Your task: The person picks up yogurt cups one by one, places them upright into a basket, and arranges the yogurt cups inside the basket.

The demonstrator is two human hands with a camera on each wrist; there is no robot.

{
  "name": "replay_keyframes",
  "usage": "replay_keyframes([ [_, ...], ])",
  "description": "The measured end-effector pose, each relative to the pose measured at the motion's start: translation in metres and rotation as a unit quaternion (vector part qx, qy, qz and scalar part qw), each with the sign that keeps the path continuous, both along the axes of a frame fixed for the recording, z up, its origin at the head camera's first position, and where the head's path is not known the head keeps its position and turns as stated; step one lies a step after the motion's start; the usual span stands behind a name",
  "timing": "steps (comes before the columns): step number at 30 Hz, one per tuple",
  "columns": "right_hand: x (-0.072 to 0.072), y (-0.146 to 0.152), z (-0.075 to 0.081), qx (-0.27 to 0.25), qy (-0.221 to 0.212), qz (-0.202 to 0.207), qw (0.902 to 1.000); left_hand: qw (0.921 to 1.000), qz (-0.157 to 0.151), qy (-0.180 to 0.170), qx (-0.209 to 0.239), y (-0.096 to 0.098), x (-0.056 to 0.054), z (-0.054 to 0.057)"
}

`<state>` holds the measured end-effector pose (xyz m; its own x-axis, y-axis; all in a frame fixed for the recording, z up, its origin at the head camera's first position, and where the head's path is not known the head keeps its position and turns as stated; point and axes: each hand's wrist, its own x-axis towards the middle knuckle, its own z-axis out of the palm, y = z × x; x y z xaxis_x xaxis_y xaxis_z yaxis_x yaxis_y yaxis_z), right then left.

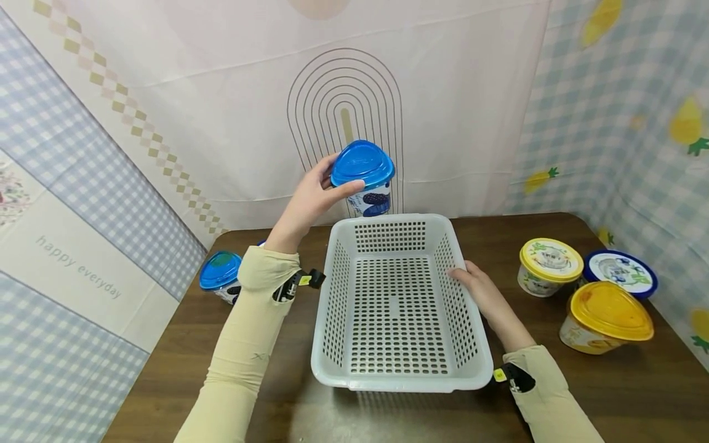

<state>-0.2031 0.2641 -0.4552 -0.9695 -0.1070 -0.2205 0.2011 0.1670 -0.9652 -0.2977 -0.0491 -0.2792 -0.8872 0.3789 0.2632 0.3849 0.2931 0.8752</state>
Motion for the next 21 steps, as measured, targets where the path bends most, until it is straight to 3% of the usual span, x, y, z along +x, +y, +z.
replay_keyframes([
  [11, 0.001, -0.002, 0.001, -0.004, 0.003, -0.001, 1.0000, 0.9998, -0.010, 0.013, -0.014, 0.017, 0.000, -0.012],
  [21, -0.001, -0.004, 0.002, 0.020, 0.003, -0.006, 0.9998, 0.9992, -0.004, -0.013, -0.038, 0.036, 0.000, -0.024],
])
